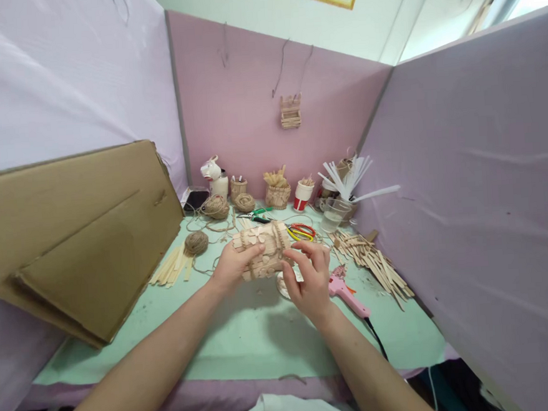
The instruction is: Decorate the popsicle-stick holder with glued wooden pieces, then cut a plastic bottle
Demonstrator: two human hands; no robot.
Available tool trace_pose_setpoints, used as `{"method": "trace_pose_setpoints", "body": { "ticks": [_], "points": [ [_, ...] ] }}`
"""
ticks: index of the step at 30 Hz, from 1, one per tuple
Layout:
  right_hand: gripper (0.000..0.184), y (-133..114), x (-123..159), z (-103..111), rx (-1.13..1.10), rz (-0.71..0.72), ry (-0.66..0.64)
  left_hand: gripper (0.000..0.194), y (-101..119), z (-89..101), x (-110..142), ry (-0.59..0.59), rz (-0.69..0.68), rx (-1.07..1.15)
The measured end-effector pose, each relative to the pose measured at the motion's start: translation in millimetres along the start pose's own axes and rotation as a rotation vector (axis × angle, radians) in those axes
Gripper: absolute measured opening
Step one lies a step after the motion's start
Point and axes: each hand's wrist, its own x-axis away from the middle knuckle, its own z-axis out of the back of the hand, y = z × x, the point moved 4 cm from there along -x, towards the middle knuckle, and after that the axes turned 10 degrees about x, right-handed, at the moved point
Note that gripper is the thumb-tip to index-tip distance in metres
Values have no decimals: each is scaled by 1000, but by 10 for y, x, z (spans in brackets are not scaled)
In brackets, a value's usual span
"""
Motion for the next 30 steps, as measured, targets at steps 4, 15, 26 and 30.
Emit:
{"method": "trace_pose_setpoints", "body": {
  "ticks": [4,15,26,30],
  "points": [
    [28,-21,-39,-11,-44,62,-26,51,5,-13,1,-14,9,-3],
    [44,-35,-53,-117,5,69,-139,48,-26,25,-14,-24,12,9],
    [57,-85,19,-137,14,64,-249,37,22,-15,-5,61,48,121],
    [43,-128,3,32,-63,78,-72,37,37,9,-23,65,19,114]
  ]
}}
